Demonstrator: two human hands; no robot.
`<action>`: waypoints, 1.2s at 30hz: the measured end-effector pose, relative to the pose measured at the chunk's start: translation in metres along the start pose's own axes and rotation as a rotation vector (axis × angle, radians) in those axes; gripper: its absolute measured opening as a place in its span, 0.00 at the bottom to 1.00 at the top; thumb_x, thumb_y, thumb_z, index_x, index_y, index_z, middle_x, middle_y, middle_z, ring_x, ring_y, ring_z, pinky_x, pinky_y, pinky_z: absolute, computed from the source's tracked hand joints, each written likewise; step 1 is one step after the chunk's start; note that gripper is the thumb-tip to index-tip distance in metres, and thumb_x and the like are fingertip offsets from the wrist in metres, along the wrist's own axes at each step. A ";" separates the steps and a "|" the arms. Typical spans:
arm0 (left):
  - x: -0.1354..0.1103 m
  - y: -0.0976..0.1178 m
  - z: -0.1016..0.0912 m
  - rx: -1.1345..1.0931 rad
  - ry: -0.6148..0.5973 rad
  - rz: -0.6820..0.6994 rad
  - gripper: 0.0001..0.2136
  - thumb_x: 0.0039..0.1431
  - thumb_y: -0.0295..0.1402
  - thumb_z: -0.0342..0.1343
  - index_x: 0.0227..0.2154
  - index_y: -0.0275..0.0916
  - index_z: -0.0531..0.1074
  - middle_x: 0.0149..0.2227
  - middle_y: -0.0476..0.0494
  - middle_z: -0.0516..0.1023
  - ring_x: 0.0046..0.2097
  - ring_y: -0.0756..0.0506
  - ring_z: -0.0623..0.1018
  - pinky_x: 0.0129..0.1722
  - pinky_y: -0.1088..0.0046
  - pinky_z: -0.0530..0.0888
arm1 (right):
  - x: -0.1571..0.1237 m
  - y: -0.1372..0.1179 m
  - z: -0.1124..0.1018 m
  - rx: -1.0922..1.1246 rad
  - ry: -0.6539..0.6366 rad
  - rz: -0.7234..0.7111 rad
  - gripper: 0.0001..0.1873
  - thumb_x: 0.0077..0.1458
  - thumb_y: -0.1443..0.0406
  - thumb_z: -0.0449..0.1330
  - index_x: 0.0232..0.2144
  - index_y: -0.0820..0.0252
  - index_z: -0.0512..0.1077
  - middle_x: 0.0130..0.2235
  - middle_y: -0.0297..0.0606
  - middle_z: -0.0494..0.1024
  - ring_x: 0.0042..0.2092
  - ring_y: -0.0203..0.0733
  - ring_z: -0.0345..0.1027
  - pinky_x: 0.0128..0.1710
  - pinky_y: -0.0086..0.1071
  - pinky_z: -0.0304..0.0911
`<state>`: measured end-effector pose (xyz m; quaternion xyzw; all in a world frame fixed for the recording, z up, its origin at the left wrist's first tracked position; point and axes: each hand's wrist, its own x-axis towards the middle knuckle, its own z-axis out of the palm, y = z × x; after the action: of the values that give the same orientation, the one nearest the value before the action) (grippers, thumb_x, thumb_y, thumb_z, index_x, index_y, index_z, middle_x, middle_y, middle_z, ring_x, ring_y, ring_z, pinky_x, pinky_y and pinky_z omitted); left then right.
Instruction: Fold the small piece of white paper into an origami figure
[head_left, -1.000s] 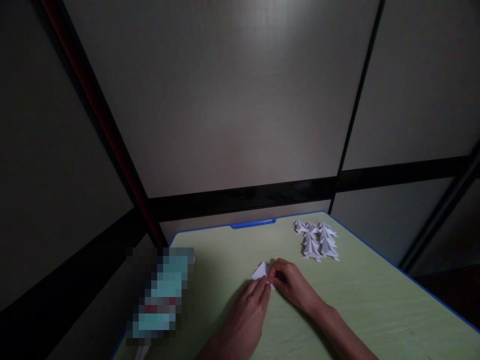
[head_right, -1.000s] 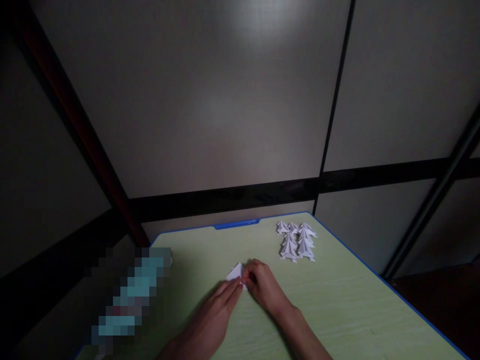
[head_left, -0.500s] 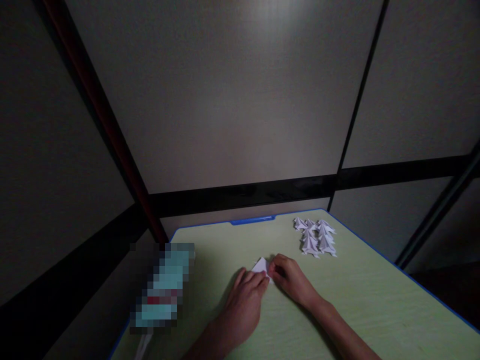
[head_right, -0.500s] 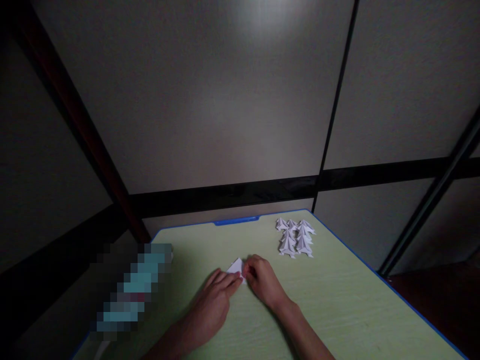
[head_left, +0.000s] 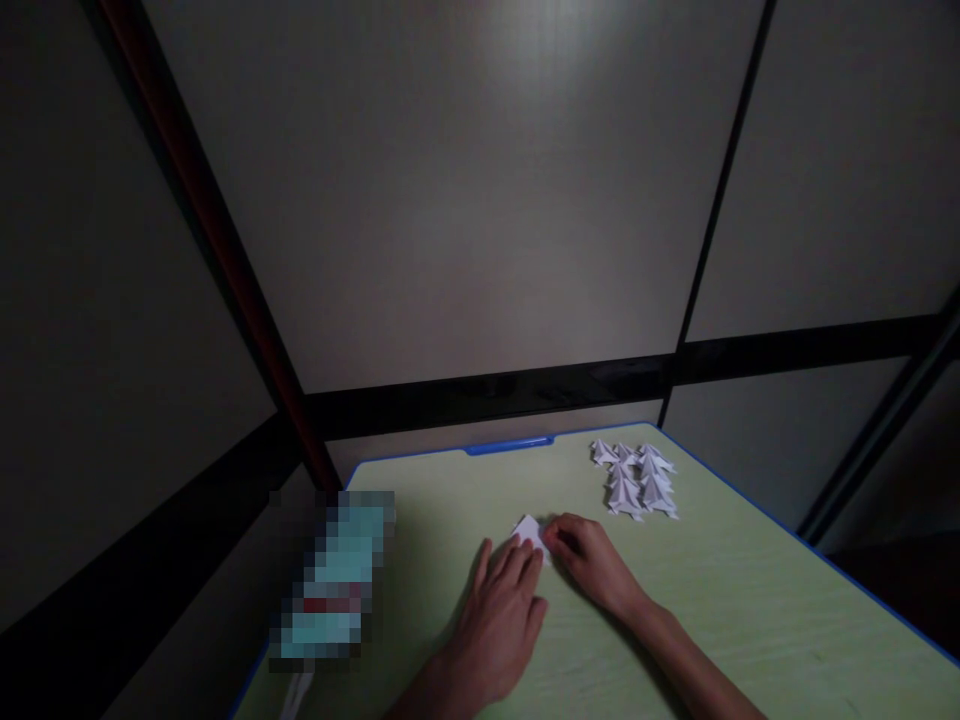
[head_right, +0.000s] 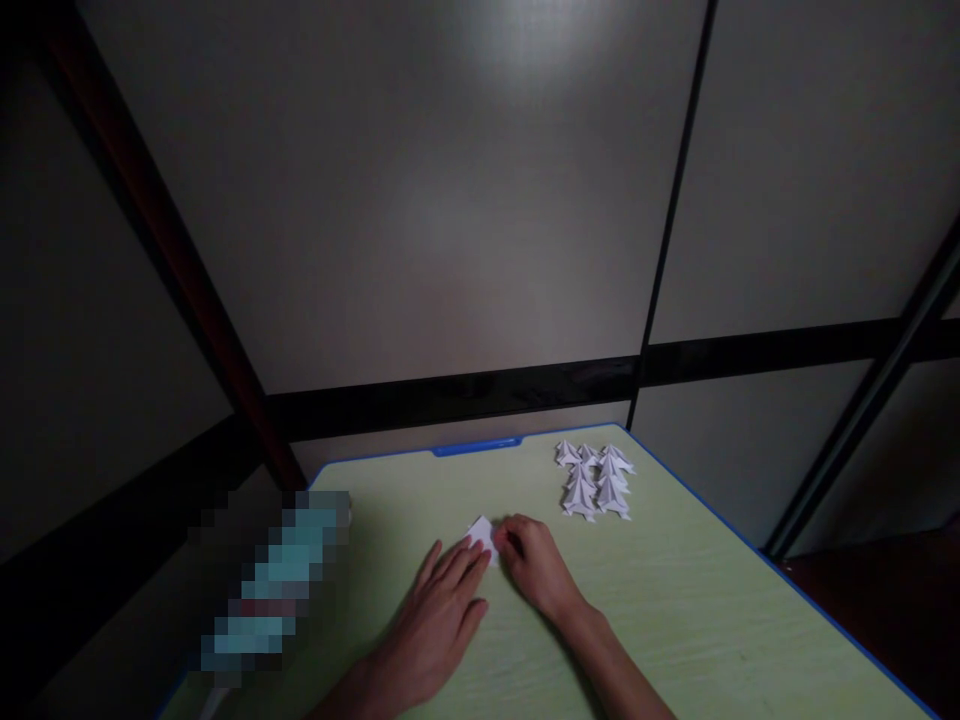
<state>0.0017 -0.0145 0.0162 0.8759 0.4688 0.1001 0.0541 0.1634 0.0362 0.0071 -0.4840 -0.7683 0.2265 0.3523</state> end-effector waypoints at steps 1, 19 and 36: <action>0.000 0.000 0.000 -0.006 0.008 -0.004 0.20 0.61 0.31 0.42 0.57 0.37 0.55 0.59 0.43 0.58 0.60 0.43 0.54 0.59 0.55 0.48 | 0.000 0.000 0.000 -0.004 0.002 0.000 0.10 0.50 0.72 0.49 0.21 0.62 0.67 0.23 0.35 0.70 0.27 0.37 0.63 0.27 0.27 0.55; 0.000 -0.002 -0.013 -0.058 -0.087 -0.078 0.23 0.57 0.28 0.45 0.57 0.42 0.55 0.61 0.46 0.50 0.62 0.39 0.45 0.57 0.45 0.44 | -0.007 -0.010 0.000 -0.112 -0.018 -0.107 0.13 0.49 0.77 0.49 0.28 0.63 0.72 0.32 0.42 0.71 0.37 0.42 0.62 0.38 0.33 0.59; 0.018 -0.031 0.016 -0.323 0.446 -0.368 0.14 0.50 0.19 0.49 0.39 0.36 0.72 0.43 0.41 0.72 0.47 0.44 0.71 0.49 0.63 0.67 | -0.012 -0.012 -0.002 -0.195 -0.177 -0.240 0.19 0.53 0.75 0.49 0.43 0.55 0.72 0.46 0.44 0.71 0.48 0.45 0.62 0.46 0.38 0.58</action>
<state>-0.0102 0.0172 -0.0032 0.7133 0.5975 0.3509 0.1054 0.1611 0.0200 0.0129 -0.3986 -0.8670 0.1491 0.2592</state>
